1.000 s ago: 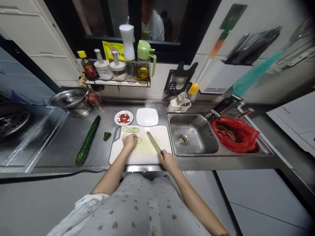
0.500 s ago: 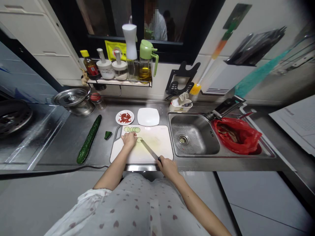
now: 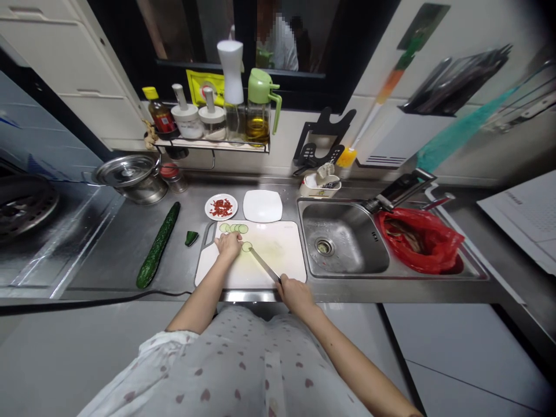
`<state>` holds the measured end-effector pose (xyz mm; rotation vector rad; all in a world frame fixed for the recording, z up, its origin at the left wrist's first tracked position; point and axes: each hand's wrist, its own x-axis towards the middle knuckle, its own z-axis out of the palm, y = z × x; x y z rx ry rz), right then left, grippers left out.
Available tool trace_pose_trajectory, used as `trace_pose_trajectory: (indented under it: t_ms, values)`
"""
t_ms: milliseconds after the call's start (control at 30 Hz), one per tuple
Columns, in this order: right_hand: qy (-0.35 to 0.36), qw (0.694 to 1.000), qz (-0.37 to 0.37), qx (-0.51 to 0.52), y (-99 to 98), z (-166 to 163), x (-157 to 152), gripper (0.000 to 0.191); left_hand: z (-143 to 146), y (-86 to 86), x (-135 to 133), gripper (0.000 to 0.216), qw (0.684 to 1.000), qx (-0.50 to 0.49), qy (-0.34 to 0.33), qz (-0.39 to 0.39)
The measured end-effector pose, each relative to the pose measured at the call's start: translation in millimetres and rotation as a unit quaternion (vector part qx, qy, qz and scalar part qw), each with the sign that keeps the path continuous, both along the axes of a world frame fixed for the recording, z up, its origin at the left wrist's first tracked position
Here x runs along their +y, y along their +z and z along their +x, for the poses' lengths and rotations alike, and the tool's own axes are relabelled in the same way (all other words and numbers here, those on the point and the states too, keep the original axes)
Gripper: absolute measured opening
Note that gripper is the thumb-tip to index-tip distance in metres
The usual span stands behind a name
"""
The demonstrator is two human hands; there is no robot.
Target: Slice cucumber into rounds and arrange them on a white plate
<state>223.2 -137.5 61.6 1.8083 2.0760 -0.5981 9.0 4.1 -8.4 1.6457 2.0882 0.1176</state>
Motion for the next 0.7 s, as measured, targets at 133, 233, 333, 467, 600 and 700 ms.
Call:
trace_pose_trajectory:
  t_ms: [133, 233, 333, 467, 600, 700]
  values:
    - [-0.002, 1.000, -0.008, 0.006, 1.1, -3, 0, 0.028, 0, 0.7, 0, 0.009, 1.000, 0.000, 0.000, -0.002]
    - [-0.004, 1.000, -0.012, 0.010, 1.1, -5, 2, 0.027, 0, 0.9, 0, 0.009, 1.000, -0.002, 0.000, -0.003]
    - [-0.006, 1.000, -0.017, 0.011, 1.3, -7, 6, 0.027, 0, 0.9, 0, 0.010, 1.000, -0.002, -0.001, -0.004]
    - [0.001, 1.000, -0.021, 0.012, 1.9, -11, 14, 0.029, 0, 1.5, 0, 0.009, 1.000, 0.001, 0.000, -0.001]
    - [0.000, 1.000, -0.026, 0.015, 2.1, -13, 20, 0.030, 0, 2.8, 0, 0.008, 1.000, 0.000, 0.001, -0.002]
    - [0.003, 1.000, -0.026, 0.014, 2.3, -13, 22, 0.031, 0, 2.9, 1, 0.008, 1.000, 0.000, 0.001, -0.004]
